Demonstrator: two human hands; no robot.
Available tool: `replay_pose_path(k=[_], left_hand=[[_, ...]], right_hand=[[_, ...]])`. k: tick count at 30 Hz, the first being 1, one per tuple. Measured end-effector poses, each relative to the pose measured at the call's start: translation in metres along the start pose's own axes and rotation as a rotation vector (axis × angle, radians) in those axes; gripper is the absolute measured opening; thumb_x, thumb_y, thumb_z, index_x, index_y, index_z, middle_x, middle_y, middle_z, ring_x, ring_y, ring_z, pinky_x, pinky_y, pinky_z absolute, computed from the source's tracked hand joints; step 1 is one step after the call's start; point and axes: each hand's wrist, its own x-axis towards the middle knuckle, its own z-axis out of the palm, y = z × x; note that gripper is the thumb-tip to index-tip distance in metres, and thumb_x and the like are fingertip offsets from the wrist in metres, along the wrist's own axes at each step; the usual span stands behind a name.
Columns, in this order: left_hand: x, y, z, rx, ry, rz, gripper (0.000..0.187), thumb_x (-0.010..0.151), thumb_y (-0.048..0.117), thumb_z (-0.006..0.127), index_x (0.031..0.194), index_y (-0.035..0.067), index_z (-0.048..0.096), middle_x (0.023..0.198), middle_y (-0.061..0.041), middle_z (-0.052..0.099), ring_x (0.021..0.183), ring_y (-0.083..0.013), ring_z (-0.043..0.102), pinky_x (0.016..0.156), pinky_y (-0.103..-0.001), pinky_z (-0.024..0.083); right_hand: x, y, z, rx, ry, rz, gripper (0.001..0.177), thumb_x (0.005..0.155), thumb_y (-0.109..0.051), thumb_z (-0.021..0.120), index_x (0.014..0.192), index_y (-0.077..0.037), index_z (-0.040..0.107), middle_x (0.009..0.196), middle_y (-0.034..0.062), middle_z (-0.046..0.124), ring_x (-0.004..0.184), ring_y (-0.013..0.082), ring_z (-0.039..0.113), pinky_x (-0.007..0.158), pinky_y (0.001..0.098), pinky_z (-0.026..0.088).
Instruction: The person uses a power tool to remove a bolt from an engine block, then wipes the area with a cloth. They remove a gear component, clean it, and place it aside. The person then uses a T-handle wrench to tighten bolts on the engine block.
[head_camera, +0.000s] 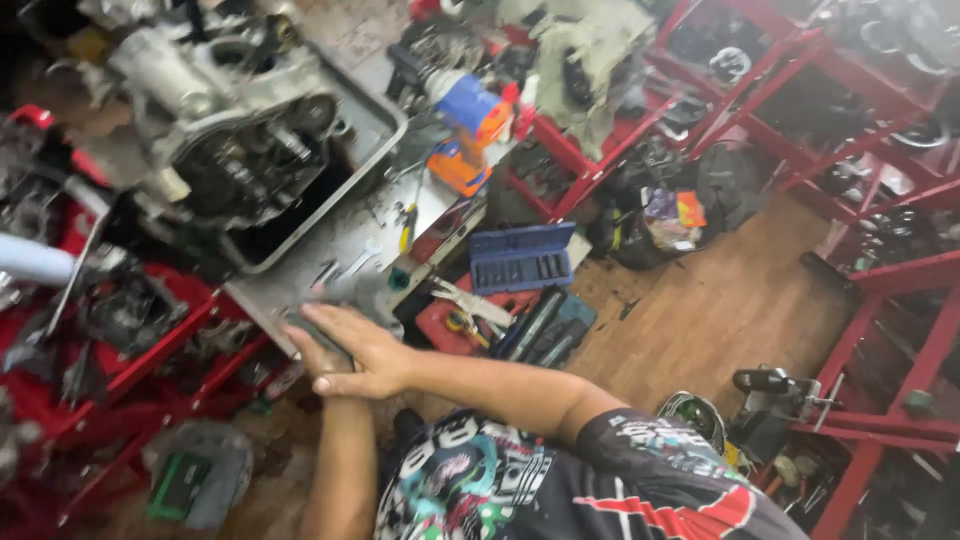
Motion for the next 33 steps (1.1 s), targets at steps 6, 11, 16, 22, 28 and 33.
replay_pose_path(k=[6,11,16,22,28,33], left_hand=[[-0.008,-0.001,-0.009,0.548,0.109,0.325,0.049,0.112,0.03,0.054,0.153,0.002,0.05,0.137,-0.015,0.061,0.113,-0.0197,0.058,0.105,-0.034,0.044],[0.058,0.014,-0.059,-0.152,-0.337,0.28,0.039,0.105,0.03,0.043,0.101,-0.002,0.065,0.089,-0.018,0.059,0.075,-0.0285,0.051,0.068,-0.039,0.046],[0.066,-0.019,-0.054,-0.859,-0.628,-0.441,0.043,0.105,0.037,0.056,0.088,0.001,0.069,0.073,-0.014,0.07,0.049,-0.0129,0.064,0.04,-0.028,0.054],[0.049,0.056,-0.045,-0.934,-0.497,-0.645,0.034,0.103,0.025,0.067,0.132,0.011,0.057,0.112,-0.007,0.071,0.098,-0.0112,0.069,0.082,-0.032,0.061],[0.052,0.065,-0.041,-0.466,-0.461,-0.258,0.024,0.102,0.029,0.066,0.088,0.009,0.066,0.072,-0.003,0.062,0.071,-0.0125,0.054,0.064,-0.036,0.053],[0.028,-0.016,-0.022,-0.411,-0.967,-0.264,0.068,0.112,0.047,0.015,0.134,0.004,0.062,0.14,-0.018,0.062,0.129,-0.0294,0.057,0.118,-0.053,0.028]], right_hand=[[-0.004,-0.009,0.011,0.199,-0.283,-0.049,0.114,0.091,-0.067,0.061,0.168,-0.006,0.004,0.17,0.0248,0.014,0.152,0.0408,0.024,0.124,0.0498,0.028],[0.01,-0.055,-0.002,0.598,-0.341,0.113,0.111,0.089,-0.048,0.074,0.169,-0.011,0.006,0.171,0.0156,0.017,0.153,0.0255,0.022,0.125,0.0421,0.024],[0.014,-0.035,-0.01,1.002,-0.317,0.253,0.088,0.093,-0.017,0.072,0.164,0.0,0.022,0.158,0.0267,0.043,0.142,0.0297,0.049,0.113,0.0387,0.046],[0.002,-0.012,0.005,-0.948,-0.309,-0.211,0.056,0.094,-0.011,0.057,0.149,0.0,0.05,0.165,0.0251,0.033,0.15,0.0497,0.029,0.121,0.062,0.019],[0.023,-0.021,-0.026,-0.424,-0.214,-0.424,0.029,0.068,-0.009,0.073,0.096,-0.011,0.067,0.104,0.0084,0.056,0.091,0.0347,0.056,0.082,0.0474,0.045],[0.006,0.018,-0.062,-0.108,-0.178,-0.17,0.06,0.098,-0.041,0.069,0.141,-0.001,0.059,0.147,0.0245,0.039,0.141,0.0458,0.036,0.12,0.0579,0.024]])
